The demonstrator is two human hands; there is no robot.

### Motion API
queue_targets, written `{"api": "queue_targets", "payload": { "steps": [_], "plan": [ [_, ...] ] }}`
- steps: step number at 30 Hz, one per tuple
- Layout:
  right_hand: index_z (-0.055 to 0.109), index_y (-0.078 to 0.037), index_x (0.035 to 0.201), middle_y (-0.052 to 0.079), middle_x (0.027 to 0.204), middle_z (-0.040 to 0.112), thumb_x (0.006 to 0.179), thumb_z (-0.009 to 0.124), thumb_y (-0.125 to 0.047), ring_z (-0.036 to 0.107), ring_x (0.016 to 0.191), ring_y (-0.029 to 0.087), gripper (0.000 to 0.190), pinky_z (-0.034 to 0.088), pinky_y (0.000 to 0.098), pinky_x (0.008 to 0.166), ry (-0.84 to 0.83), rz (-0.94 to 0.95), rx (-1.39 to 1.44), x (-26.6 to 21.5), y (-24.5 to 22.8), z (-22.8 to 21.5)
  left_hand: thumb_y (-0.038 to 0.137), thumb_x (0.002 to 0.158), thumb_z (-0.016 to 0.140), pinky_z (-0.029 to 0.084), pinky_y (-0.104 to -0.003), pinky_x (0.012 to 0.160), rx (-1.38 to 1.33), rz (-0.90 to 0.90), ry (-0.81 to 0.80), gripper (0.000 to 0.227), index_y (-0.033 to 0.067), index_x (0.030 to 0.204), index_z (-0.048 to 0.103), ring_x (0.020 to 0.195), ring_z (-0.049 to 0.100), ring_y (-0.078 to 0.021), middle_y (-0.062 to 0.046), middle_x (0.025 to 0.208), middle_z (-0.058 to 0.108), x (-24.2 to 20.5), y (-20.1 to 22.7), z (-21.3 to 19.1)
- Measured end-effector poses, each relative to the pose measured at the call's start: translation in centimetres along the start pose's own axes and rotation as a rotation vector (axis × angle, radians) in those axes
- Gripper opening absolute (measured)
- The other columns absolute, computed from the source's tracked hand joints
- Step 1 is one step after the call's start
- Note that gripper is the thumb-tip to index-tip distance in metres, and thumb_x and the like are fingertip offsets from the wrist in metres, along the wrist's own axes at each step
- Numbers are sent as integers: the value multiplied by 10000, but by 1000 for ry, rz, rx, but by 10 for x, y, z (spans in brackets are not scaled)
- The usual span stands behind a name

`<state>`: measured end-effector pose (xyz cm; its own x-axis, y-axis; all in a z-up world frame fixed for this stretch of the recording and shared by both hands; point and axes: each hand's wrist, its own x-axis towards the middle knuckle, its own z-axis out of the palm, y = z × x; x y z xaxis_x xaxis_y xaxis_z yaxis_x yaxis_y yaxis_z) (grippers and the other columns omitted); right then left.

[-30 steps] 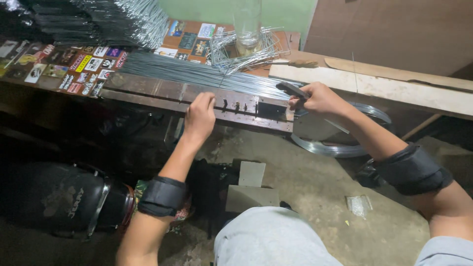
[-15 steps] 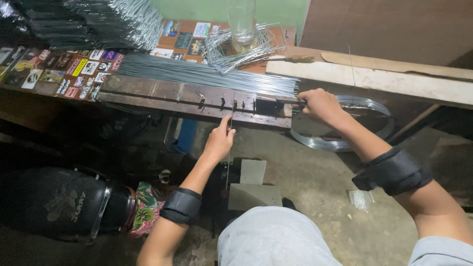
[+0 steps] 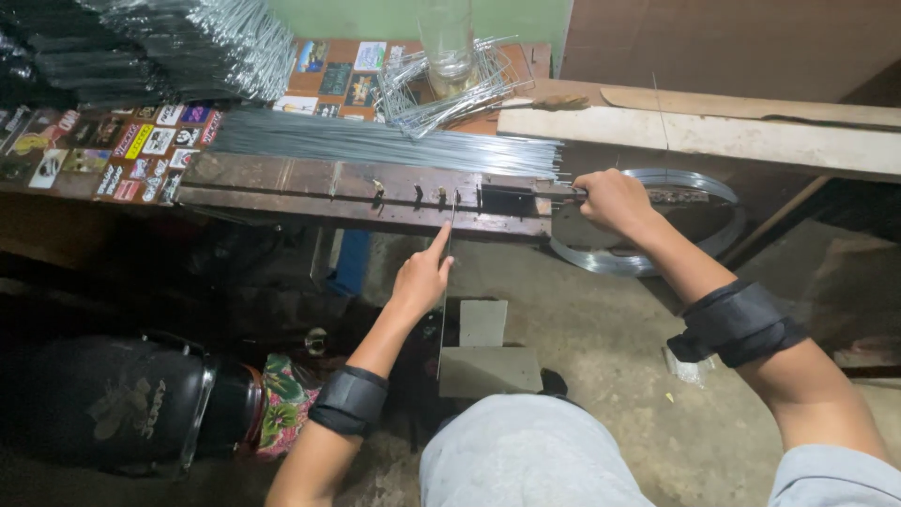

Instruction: The person straightens and cuts metal wire using a manual jig and pliers.

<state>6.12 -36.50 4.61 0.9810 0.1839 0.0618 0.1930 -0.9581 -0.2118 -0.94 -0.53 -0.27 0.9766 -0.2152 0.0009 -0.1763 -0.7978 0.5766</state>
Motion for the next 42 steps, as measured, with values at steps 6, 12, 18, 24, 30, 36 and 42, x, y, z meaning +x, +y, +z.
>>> {"api": "queue_targets", "payload": {
  "steps": [6, 12, 18, 24, 30, 36, 42],
  "plan": [
    [799, -177, 1086, 193, 957, 753, 788, 679, -138, 717, 909, 410, 324, 568, 525, 787, 9, -21, -14, 7, 4, 4, 253, 954, 646, 538, -580, 752, 32, -14, -32, 700, 287, 1586, 349, 835, 680, -485, -278, 865, 712, -4, 4, -4],
    [802, -172, 1075, 215, 965, 747, 865, 733, -325, 701, 938, 438, 269, 556, 535, 805, -93, 69, 60, 20, 2, 2, 276, 951, 650, 541, -567, 776, 73, -12, -41, 687, 251, 1577, 369, 851, 686, -471, -269, 882, 716, 3, 18, -19],
    [801, -155, 1081, 236, 972, 740, 862, 758, -382, 696, 948, 454, 318, 554, 537, 809, -133, 84, 75, 22, 0, 1, 360, 945, 684, 505, -506, 986, 136, 74, 132, 534, 195, 1439, 567, 1168, 591, -374, -166, 1208, 666, 24, 15, -29],
    [808, -149, 1060, 235, 933, 751, 862, 757, -374, 705, 933, 454, 304, 557, 537, 805, -172, 86, 99, 27, 3, 6, 410, 906, 701, 236, -692, 1142, 269, 204, 297, 571, 131, 1399, 621, 1511, 144, -442, -156, 1622, 246, 56, 18, -36],
    [806, -157, 1049, 230, 926, 746, 872, 753, -437, 701, 929, 453, 336, 554, 538, 796, -168, 61, 94, 25, 2, -4, 504, 947, 651, 85, -800, 1124, 362, 270, 214, 602, 134, 1420, 609, 1546, -38, -481, -176, 1700, 40, 67, 10, -20],
    [801, -155, 1022, 212, 895, 742, 868, 752, -459, 696, 915, 449, 344, 553, 530, 787, -182, 38, 88, 23, 1, -10, 528, 932, 646, 73, -803, 1116, 311, 227, 136, 623, 166, 1436, 603, 1545, -56, -481, -173, 1702, -7, 69, 4, -16],
    [803, -159, 998, 199, 873, 742, 864, 755, -461, 693, 903, 442, 333, 550, 528, 780, -173, 35, 108, 23, 4, -5, 533, 914, 664, 53, -786, 1138, 188, 194, 96, 606, 199, 1419, 630, 1562, -67, -455, -146, 1715, -4, 66, 5, -22]
  ]
}}
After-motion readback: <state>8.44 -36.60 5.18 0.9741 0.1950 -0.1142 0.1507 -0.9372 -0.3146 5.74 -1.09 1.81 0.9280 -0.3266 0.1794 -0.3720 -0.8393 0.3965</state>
